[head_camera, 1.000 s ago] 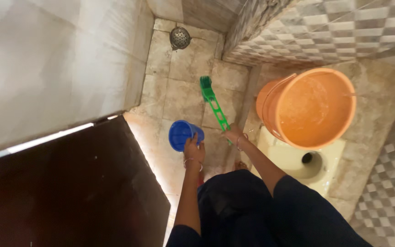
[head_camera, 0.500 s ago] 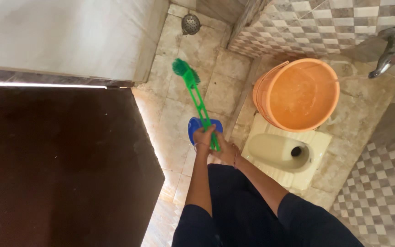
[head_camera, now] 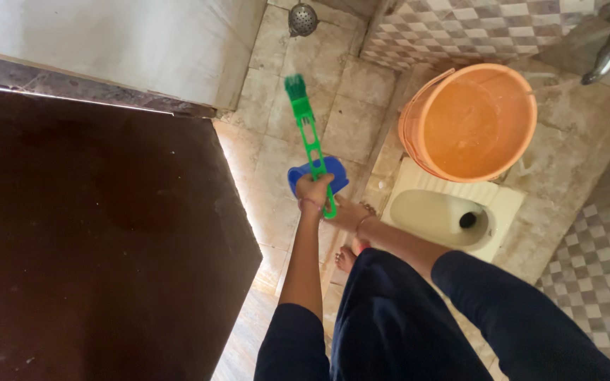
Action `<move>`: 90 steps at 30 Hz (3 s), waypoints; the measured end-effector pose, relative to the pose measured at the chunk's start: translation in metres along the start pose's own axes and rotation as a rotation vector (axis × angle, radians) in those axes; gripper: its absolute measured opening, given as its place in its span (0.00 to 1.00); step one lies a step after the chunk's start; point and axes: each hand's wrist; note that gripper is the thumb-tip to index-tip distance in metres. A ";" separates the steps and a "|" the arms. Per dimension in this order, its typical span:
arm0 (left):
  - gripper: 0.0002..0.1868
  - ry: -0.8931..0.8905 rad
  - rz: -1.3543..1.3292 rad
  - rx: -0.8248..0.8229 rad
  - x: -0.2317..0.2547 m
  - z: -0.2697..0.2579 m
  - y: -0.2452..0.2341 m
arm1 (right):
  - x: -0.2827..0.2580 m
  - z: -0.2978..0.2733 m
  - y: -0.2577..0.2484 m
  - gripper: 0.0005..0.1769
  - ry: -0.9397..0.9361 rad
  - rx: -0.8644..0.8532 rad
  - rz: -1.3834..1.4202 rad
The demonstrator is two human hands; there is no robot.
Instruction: The person cleans the bathroom floor, walls, and door by scrubbing with a brush and rinsing with water from a bucket and cup.
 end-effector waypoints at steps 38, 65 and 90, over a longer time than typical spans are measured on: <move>0.17 -0.158 -0.094 -0.044 -0.111 0.105 0.017 | 0.378 -0.195 0.120 0.20 0.904 -0.591 -0.198; 0.15 -0.204 -0.059 -0.231 -0.118 -0.124 -0.078 | -0.027 -0.057 -0.168 0.17 0.797 -0.524 0.262; 0.12 -0.127 -0.118 -0.163 -0.202 -0.206 -0.096 | -0.103 -0.042 -0.210 0.27 0.682 -0.736 0.319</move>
Point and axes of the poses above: each hand's wrist, its own z-axis towards the middle knuckle, its own y-axis out of the palm, x = y × z, and after that the axes turned 3 degrees about x, right-handed
